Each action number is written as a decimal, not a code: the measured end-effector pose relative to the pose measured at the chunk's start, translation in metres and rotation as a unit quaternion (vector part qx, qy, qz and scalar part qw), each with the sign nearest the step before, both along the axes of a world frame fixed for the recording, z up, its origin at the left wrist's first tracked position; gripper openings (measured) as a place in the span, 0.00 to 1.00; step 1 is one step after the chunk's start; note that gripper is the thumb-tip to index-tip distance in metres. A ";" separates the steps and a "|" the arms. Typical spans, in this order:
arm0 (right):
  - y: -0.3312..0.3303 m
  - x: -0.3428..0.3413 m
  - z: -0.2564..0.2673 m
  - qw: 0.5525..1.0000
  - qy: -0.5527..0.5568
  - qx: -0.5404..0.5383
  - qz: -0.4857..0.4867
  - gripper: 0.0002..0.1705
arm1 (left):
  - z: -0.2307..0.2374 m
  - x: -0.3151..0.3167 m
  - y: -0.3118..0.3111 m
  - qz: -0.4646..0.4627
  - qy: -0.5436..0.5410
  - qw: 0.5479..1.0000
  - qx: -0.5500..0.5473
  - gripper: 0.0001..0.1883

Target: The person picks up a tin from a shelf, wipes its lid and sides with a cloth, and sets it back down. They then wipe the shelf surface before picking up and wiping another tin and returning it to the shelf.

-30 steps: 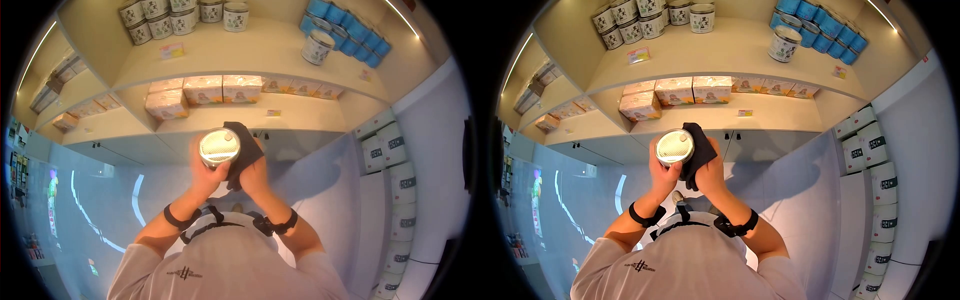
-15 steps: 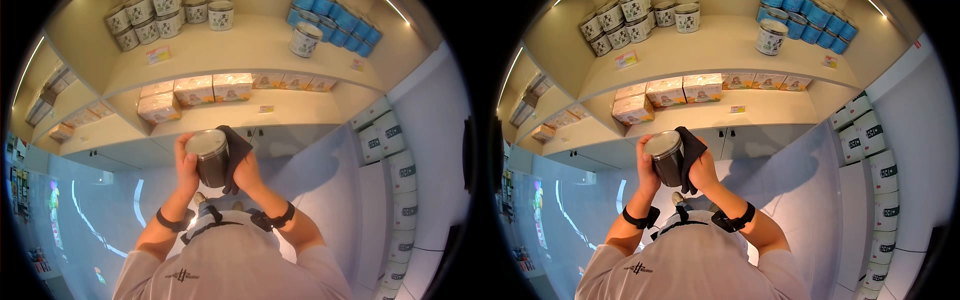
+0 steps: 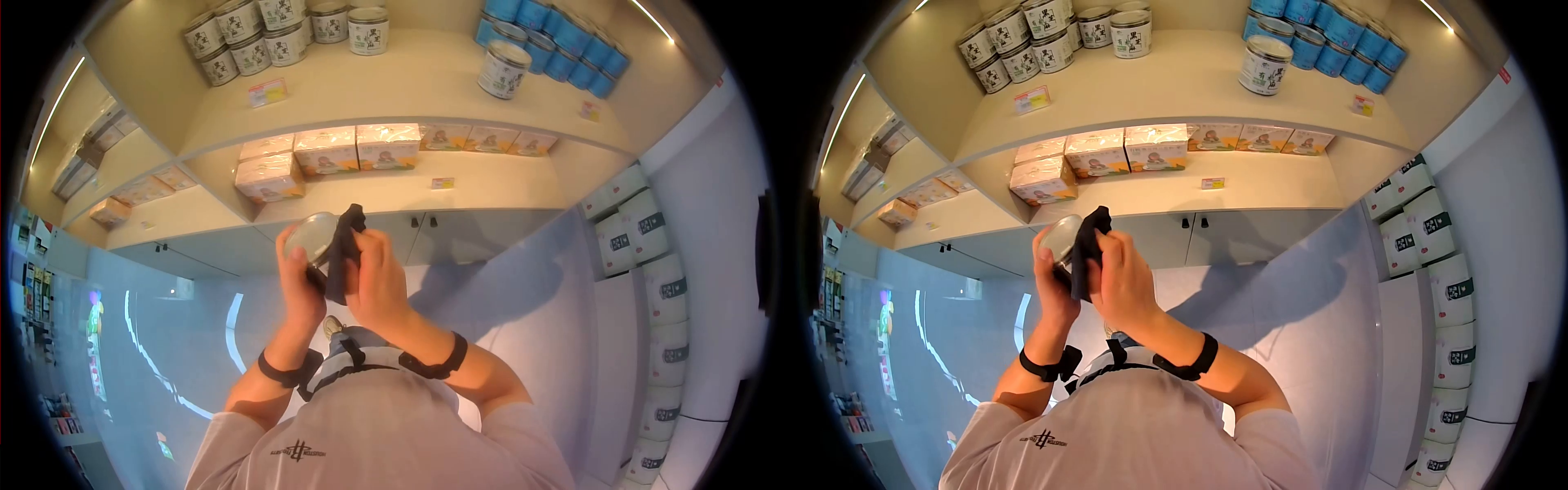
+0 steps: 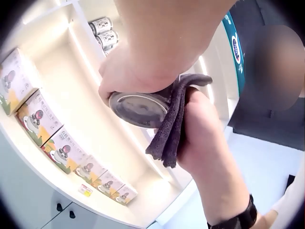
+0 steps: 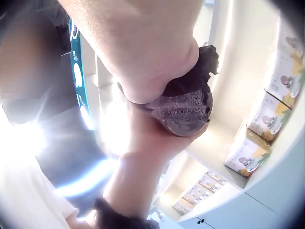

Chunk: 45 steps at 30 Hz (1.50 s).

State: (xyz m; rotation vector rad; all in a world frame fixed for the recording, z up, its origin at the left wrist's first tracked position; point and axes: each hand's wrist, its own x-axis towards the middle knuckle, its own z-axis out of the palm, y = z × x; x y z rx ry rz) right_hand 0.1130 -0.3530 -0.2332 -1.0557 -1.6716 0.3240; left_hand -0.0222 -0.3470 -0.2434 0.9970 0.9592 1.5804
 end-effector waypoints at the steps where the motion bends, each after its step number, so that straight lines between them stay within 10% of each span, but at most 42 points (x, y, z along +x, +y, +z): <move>1: 0.009 -0.001 -0.010 0.999 0.038 -0.033 0.008 0.18 | -0.002 0.002 -0.001 0.019 0.002 1.000 -0.021 0.31; 5: 0.043 0.006 -0.030 0.941 0.221 -0.193 0.167 0.18 | -0.015 0.005 0.000 0.046 0.083 0.995 0.041 0.32; 9: 0.013 -0.003 -0.002 0.999 0.017 -0.023 0.013 0.29 | -0.012 0.005 0.010 0.060 0.053 0.996 0.038 0.32; 13: 0.027 0.001 -0.015 0.988 0.121 -0.073 0.065 0.24 | -0.018 0.009 0.013 0.069 0.078 0.994 0.045 0.33; 18: 0.055 0.023 -0.022 0.820 0.336 -0.415 0.207 0.22 | -0.019 0.004 0.009 -0.026 0.038 0.997 0.062 0.24; 21: 0.041 0.012 -0.024 0.950 0.189 -0.240 0.060 0.21 | -0.026 -0.001 0.019 -0.014 0.010 0.999 0.044 0.22; 24: 0.042 0.008 -0.024 0.971 0.181 -0.145 0.051 0.20 | -0.022 0.005 0.027 0.124 0.094 0.982 0.106 0.28; 27: 0.036 0.007 -0.014 0.981 0.144 -0.125 0.023 0.22 | -0.016 -0.016 0.024 0.077 0.289 0.954 0.028 0.29; 30: 0.038 0.000 -0.009 0.995 0.082 -0.028 -0.047 0.20 | -0.013 -0.007 0.011 0.040 0.241 0.970 0.013 0.28; 36: 0.030 -0.012 -0.012 0.995 0.092 -0.026 -0.002 0.19 | -0.010 -0.001 0.009 0.043 0.021 0.999 0.005 0.35; 42: 0.054 0.003 -0.029 0.915 0.248 -0.272 0.162 0.22 | -0.001 -0.008 -0.009 0.016 0.131 0.991 0.034 0.43; 45: 0.045 0.009 -0.011 0.936 0.111 -0.290 0.163 0.21 | -0.015 -0.009 -0.003 0.029 0.156 0.985 0.069 0.44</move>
